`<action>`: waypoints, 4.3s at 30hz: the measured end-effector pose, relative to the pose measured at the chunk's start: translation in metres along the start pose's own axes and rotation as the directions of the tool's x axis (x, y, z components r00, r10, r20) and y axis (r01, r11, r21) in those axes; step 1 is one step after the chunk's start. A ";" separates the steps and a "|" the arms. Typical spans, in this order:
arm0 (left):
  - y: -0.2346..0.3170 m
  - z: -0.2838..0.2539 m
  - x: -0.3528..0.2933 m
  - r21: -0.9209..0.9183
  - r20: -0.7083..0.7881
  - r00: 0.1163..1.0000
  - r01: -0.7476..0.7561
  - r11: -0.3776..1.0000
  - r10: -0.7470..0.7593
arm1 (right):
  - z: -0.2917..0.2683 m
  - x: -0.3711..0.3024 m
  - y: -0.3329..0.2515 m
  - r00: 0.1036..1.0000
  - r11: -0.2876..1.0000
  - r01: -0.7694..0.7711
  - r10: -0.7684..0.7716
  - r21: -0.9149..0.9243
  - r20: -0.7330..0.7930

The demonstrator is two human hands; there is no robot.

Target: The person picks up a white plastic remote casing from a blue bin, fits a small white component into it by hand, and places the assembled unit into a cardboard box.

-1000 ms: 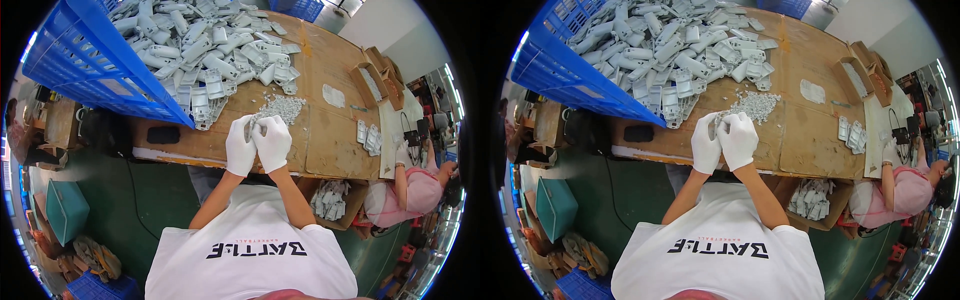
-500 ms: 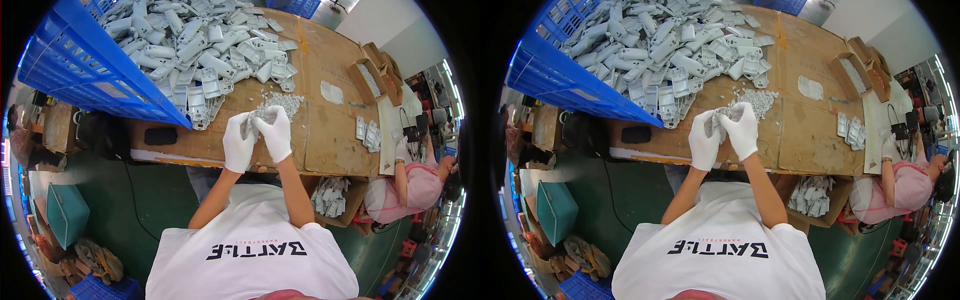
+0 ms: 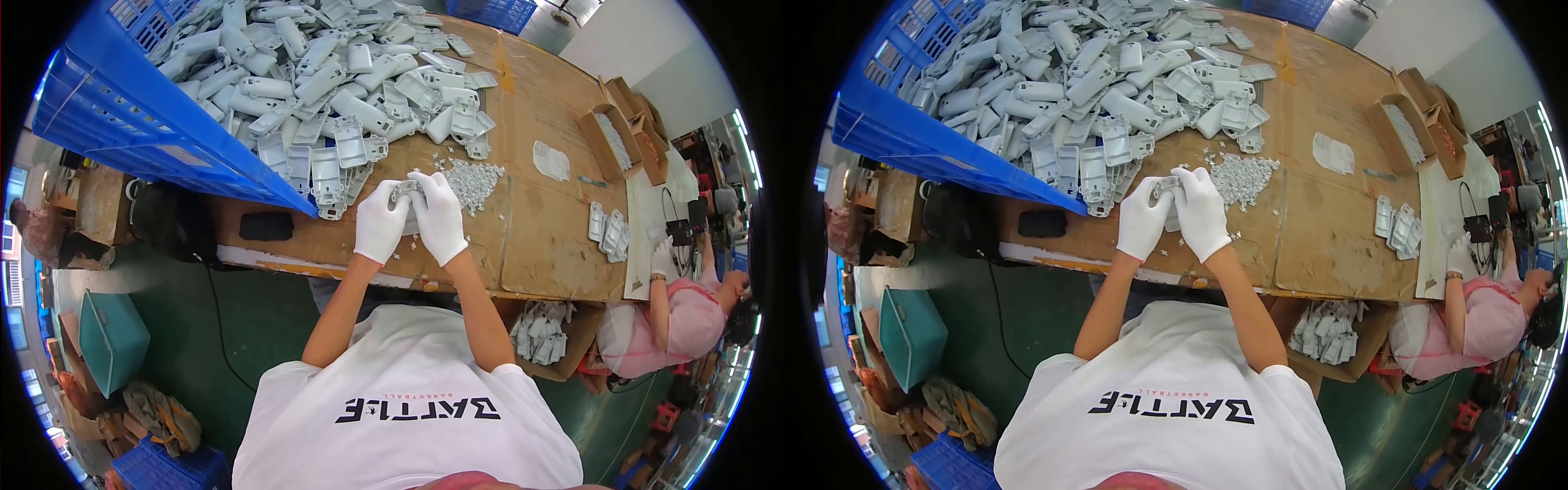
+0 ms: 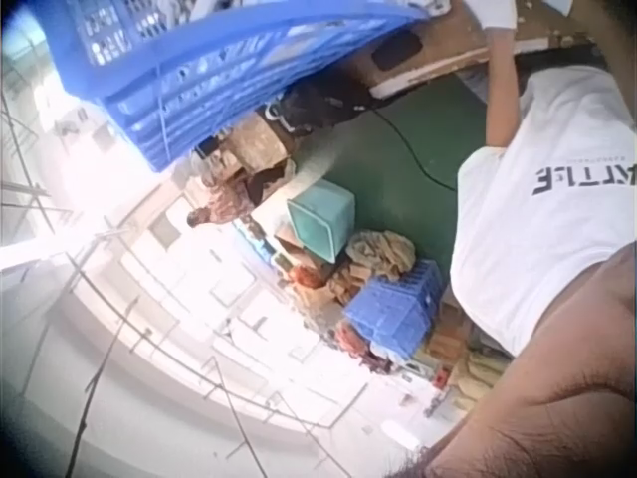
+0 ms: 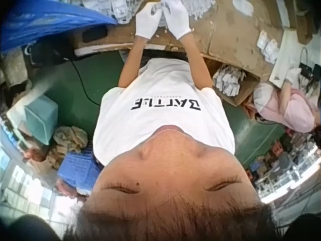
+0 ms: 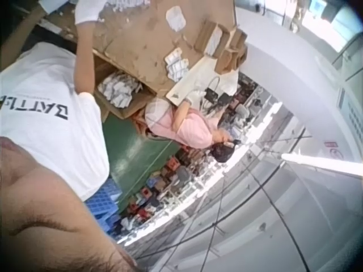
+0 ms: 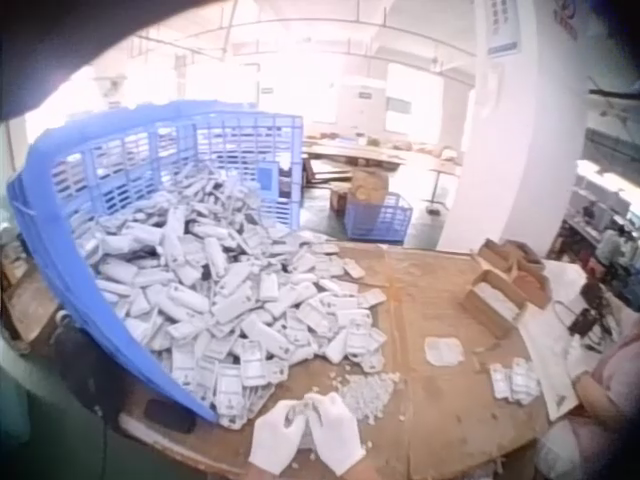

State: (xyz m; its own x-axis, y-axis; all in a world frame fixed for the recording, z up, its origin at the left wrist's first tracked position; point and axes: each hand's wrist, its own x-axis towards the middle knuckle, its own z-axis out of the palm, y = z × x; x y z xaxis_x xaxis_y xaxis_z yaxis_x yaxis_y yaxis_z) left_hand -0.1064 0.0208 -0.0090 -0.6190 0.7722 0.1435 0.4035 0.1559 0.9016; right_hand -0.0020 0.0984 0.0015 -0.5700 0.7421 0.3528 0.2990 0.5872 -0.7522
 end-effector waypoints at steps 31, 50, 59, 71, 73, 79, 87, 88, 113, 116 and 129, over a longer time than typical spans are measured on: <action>0.004 -0.009 -0.021 -0.001 0.009 0.999 -0.035 0.999 0.035 | 0.008 -0.014 0.000 0.947 0.830 -0.313 0.309 0.462 0.088; 0.007 -0.011 -0.026 0.044 -0.033 0.993 -0.109 0.993 0.111 | 0.014 -0.010 -0.006 0.902 0.764 -0.415 0.416 0.494 0.116; 0.002 -0.004 -0.022 0.089 -0.016 0.984 -0.173 0.981 0.175 | 0.012 -0.006 -0.001 0.885 0.656 -0.428 0.444 0.622 0.141; -0.025 -0.004 0.003 -0.447 0.247 0.967 0.168 0.879 -0.059 | 0.007 -0.010 0.022 0.866 0.503 -0.496 0.338 0.708 0.368; -0.024 -0.007 0.004 -0.472 0.318 0.936 0.295 0.831 -0.151 | 0.006 -0.011 0.027 0.848 0.442 -0.529 0.317 0.725 0.425; -0.033 -0.016 0.015 -0.528 0.445 0.882 0.397 0.750 -0.153 | 0.005 -0.013 0.037 0.801 0.219 -0.592 0.271 0.775 0.535; -0.033 -0.013 0.018 -0.463 0.486 0.869 0.348 0.815 -0.094 | -0.003 -0.012 0.034 0.714 -0.230 -0.641 0.170 0.732 0.679; -0.040 -0.013 0.019 -0.443 0.477 0.873 0.339 0.830 -0.102 | -0.005 -0.011 0.033 0.706 -0.392 -0.632 0.062 0.668 0.705; -0.029 -0.009 0.012 -0.613 0.415 0.904 0.358 0.704 -0.099 | -0.020 -0.017 0.006 0.809 0.200 -0.565 0.322 0.801 0.491; -0.029 -0.013 0.011 -0.576 0.465 0.879 0.392 0.717 -0.107 | 0.004 -0.025 0.015 0.798 0.214 -0.577 0.351 0.788 0.489; -0.050 -0.004 0.011 -0.479 0.372 0.915 0.335 0.812 -0.158 | -0.090 -0.019 0.055 0.937 0.946 -0.315 0.324 0.080 -0.128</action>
State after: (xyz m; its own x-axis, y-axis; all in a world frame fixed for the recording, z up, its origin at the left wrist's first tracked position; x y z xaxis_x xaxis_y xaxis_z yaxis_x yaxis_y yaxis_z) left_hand -0.1363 0.0189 -0.0506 -0.3796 0.9107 -0.1628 -0.2024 0.0900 0.9752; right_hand 0.0939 0.1453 0.0034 -0.3393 0.9272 0.1588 0.4010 0.2953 -0.8672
